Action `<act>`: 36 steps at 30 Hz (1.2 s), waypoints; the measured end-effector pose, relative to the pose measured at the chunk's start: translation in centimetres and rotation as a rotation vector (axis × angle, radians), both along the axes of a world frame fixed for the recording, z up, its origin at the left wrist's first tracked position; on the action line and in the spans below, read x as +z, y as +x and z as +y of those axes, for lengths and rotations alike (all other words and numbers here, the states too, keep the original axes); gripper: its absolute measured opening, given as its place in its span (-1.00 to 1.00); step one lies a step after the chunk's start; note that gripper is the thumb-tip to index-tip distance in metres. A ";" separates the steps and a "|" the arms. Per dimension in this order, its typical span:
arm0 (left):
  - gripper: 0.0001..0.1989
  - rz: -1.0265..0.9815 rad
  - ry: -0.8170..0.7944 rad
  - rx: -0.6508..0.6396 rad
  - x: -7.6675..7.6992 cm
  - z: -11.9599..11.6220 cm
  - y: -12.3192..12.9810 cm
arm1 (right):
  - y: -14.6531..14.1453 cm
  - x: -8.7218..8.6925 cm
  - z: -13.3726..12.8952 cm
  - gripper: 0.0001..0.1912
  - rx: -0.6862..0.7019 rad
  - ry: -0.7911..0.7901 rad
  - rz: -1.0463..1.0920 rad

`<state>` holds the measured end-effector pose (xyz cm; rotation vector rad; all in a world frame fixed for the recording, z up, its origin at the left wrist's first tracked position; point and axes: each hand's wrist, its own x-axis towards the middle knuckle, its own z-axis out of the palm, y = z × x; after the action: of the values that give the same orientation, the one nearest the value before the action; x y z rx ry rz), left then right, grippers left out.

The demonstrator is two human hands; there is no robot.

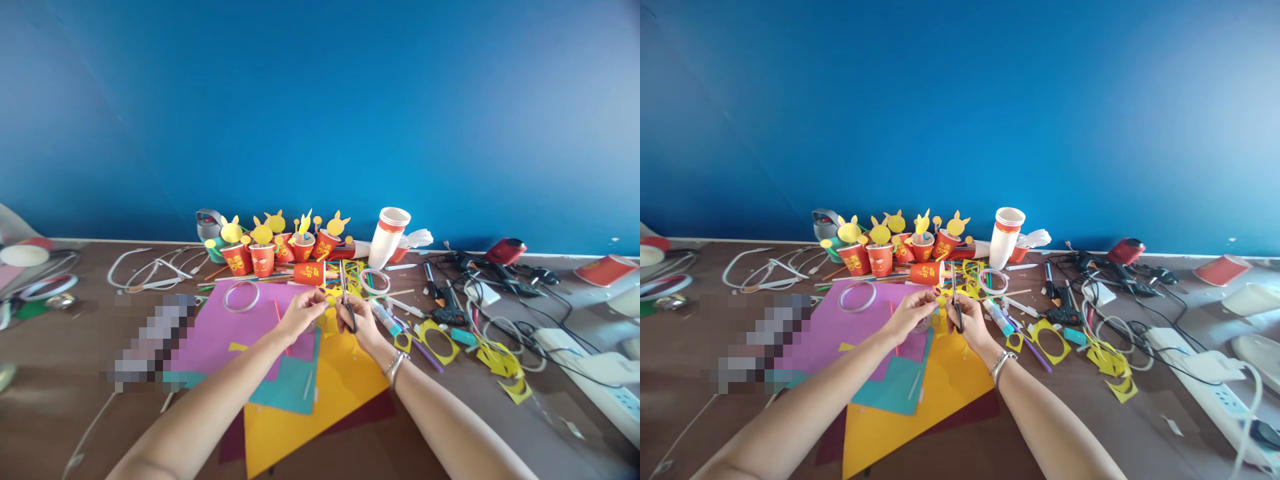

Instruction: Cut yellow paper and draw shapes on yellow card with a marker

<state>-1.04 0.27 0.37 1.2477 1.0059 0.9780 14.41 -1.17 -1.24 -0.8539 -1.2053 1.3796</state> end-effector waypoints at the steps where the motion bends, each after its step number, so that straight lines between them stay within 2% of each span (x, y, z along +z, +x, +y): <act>1: -0.68 -0.011 -0.002 0.000 0.0 0.0 0.0 | 0.0 0.0 0.0 -0.67 0.012 -0.003 -0.008; 5: -0.67 -0.031 0.005 -0.001 0.2 0.0 0.0 | 0.0 0.1 -0.2 -0.68 0.038 -0.007 -0.036; 16: -0.81 0.052 0.080 0.025 0.4 -0.2 0.1 | 0.1 0.5 -0.2 -0.64 -0.059 0.011 0.008; 27: -0.66 0.011 0.053 0.045 0.7 -0.3 0.0 | -0.1 0.2 -0.2 -0.68 0.045 -0.007 -0.036; 32: -0.67 0.092 0.071 0.031 0.3 -0.1 -0.1 | 0.0 0.1 -0.2 -0.68 0.012 0.001 -0.016; 36: -0.73 0.223 0.167 0.069 0.1 0.6 -0.6 | 0.4 0.3 0.2 -0.68 -0.028 0.016 -0.074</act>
<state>-1.66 0.83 0.43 1.4941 1.1654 1.0079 14.79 -0.94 -0.97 -0.9137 -1.2544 1.3242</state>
